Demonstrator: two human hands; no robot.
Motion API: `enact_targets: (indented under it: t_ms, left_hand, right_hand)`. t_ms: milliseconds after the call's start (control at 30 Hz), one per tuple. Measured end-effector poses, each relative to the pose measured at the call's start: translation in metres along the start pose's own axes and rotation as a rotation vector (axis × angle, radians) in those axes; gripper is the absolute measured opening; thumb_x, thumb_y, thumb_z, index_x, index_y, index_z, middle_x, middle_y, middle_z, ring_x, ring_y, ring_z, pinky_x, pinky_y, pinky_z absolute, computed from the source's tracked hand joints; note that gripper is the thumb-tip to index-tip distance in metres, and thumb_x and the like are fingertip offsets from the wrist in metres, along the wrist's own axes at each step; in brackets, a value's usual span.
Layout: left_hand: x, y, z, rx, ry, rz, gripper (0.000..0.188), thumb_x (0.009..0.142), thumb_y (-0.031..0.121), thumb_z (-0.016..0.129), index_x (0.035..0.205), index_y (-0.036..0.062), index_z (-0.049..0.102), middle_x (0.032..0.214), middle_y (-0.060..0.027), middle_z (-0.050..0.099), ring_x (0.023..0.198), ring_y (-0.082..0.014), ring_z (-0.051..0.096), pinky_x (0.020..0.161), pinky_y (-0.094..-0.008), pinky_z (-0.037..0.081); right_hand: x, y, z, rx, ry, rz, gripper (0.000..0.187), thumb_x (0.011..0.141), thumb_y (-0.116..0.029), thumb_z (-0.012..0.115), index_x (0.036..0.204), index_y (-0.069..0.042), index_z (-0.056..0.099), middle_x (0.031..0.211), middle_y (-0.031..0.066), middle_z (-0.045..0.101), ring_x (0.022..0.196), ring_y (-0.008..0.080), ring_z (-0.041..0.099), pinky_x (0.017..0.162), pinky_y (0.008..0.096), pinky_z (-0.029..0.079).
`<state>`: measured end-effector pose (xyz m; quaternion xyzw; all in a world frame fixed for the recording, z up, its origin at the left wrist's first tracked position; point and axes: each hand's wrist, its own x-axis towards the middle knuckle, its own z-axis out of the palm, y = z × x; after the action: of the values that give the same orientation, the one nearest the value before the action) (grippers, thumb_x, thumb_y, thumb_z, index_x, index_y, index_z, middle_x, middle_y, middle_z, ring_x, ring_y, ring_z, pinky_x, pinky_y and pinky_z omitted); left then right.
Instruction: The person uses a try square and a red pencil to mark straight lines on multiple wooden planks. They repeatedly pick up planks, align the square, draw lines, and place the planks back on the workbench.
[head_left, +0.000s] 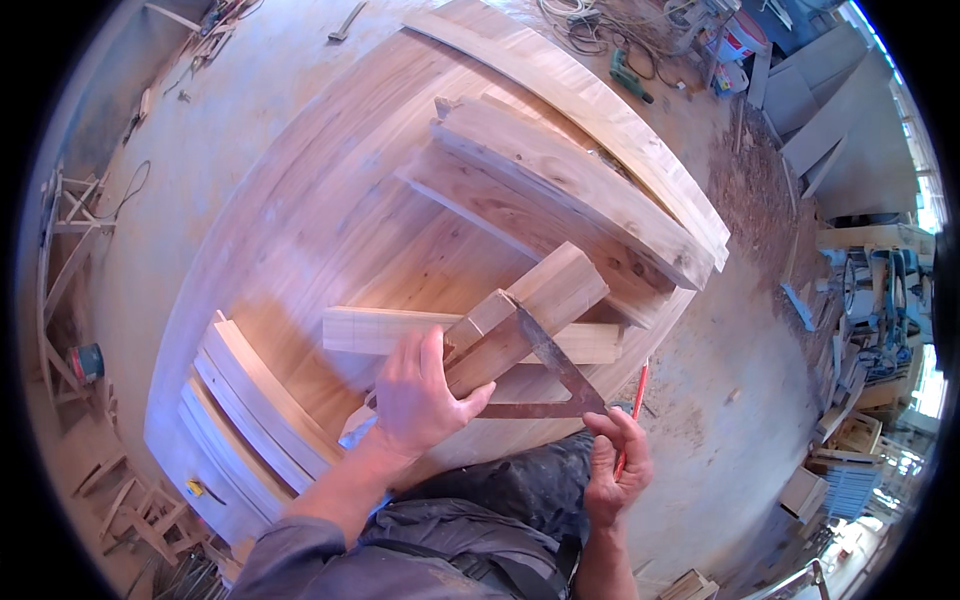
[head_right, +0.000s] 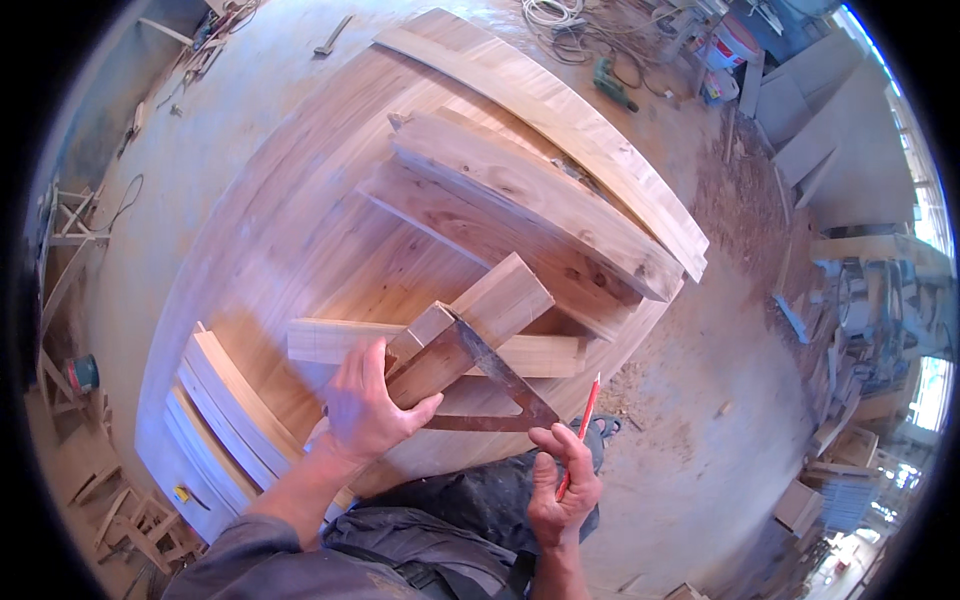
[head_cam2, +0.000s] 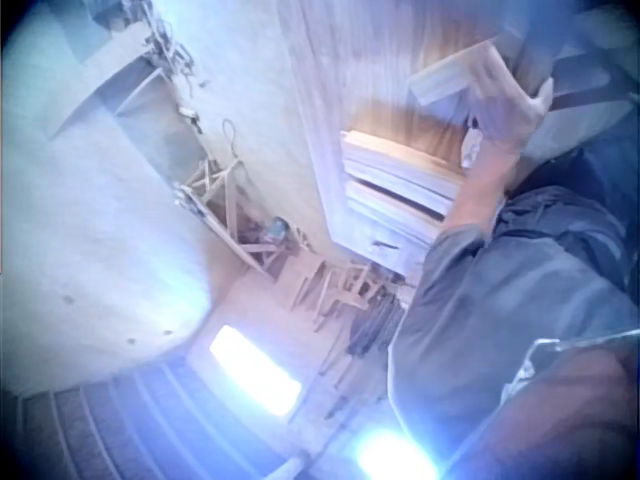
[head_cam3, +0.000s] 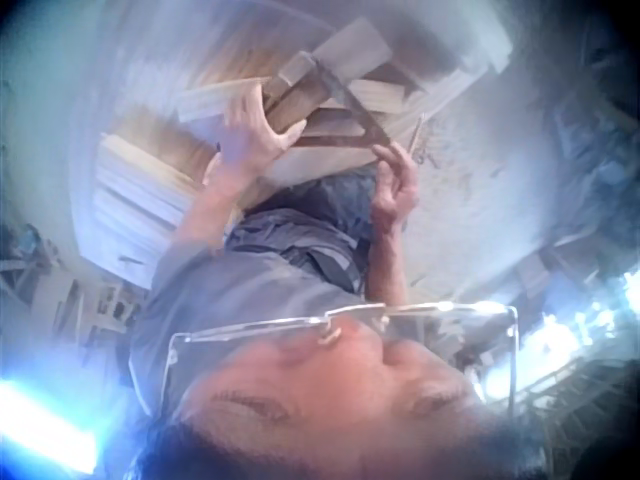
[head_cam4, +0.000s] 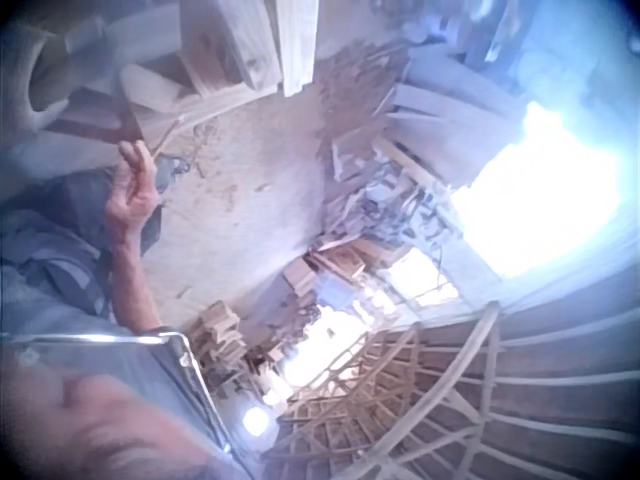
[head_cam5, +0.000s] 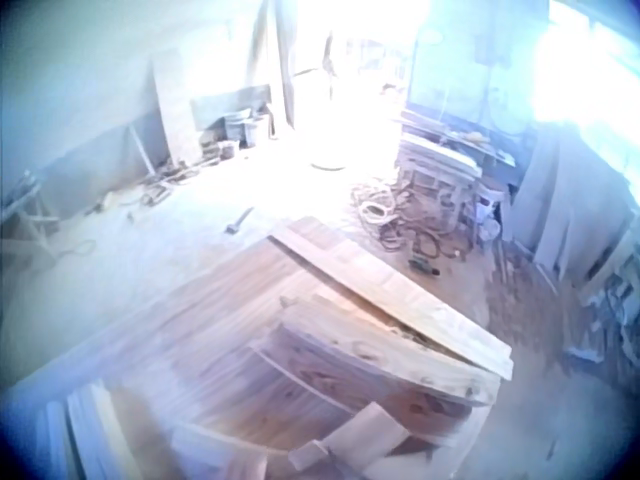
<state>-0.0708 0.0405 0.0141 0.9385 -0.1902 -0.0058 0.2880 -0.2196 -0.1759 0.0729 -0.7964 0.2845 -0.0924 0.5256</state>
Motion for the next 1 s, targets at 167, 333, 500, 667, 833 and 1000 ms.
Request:
enact_targets:
  t_ms: [167, 333, 500, 667, 833, 1000]
  left_hand:
    - [-0.010, 0.002, 0.001, 0.013, 0.050, -0.016, 0.094, 0.063, 0.040, 0.098, 0.133, -0.0050, 0.055, 0.106, -0.0217, 0.064, 0.093, -0.0393, 0.066, 0.081, -0.0496, 0.056]
    - [-0.014, 0.000, -0.002, 0.023, 0.057, -0.032, 0.098, 0.063, 0.045, 0.099, 0.134, -0.0050, 0.054, 0.105, -0.0211, 0.064, 0.094, -0.0393, 0.065, 0.083, -0.0493, 0.055]
    - [-0.014, -0.002, -0.003, -0.003, 0.043, -0.031, 0.100, 0.064, 0.046, 0.099, 0.136, -0.0055, 0.053, 0.103, -0.0181, 0.064, 0.092, -0.0366, 0.064, 0.082, -0.0476, 0.054]
    - [-0.014, -0.004, -0.003, -0.013, 0.038, -0.025, 0.103, 0.063, 0.047, 0.099, 0.138, -0.0061, 0.052, 0.101, -0.0164, 0.063, 0.091, -0.0350, 0.063, 0.080, -0.0468, 0.053]
    - [-0.014, -0.004, -0.003, -0.014, 0.017, -0.038, 0.105, 0.064, 0.046, 0.099, 0.140, -0.0078, 0.051, 0.101, -0.0163, 0.063, 0.092, -0.0348, 0.063, 0.081, -0.0466, 0.053]
    - [-0.010, -0.002, -0.008, -0.024, -0.008, -0.034, 0.104, 0.064, 0.044, 0.099, 0.140, -0.0093, 0.050, 0.100, -0.0153, 0.063, 0.091, -0.0342, 0.062, 0.080, -0.0462, 0.053]
  right_hand:
    - [-0.002, -0.001, 0.001, -0.037, -0.023, -0.026, 0.035, 0.102, -0.006, 0.068, 0.136, 0.001, 0.063, 0.114, 0.0148, 0.080, 0.111, 0.0237, 0.074, 0.109, 0.0401, 0.050]
    - [-0.001, 0.000, -0.001, -0.037, -0.047, -0.054, 0.035, 0.101, -0.004, 0.067, 0.136, 0.001, 0.064, 0.113, 0.0150, 0.080, 0.107, 0.0240, 0.075, 0.106, 0.0392, 0.052]
    - [-0.002, -0.008, 0.000, 0.041, -0.104, -0.024, 0.042, 0.106, -0.018, 0.065, 0.143, 0.001, 0.059, 0.113, 0.0159, 0.080, 0.108, 0.0221, 0.074, 0.105, 0.0373, 0.051]
    - [0.001, -0.015, 0.007, 0.100, -0.174, -0.064, 0.065, 0.109, -0.043, 0.059, 0.152, 0.005, 0.051, 0.110, 0.0177, 0.079, 0.108, 0.0219, 0.072, 0.107, 0.0383, 0.048]
    - [0.010, -0.028, 0.012, 0.020, -0.224, -0.116, 0.082, 0.108, -0.061, 0.054, 0.155, 0.006, 0.049, 0.107, 0.0175, 0.080, 0.104, 0.0217, 0.073, 0.108, 0.0396, 0.047]
    - [0.015, -0.036, 0.013, -0.033, -0.264, -0.133, 0.083, 0.107, -0.062, 0.054, 0.153, 0.006, 0.052, 0.104, 0.0172, 0.080, 0.103, 0.0228, 0.074, 0.106, 0.0398, 0.049]
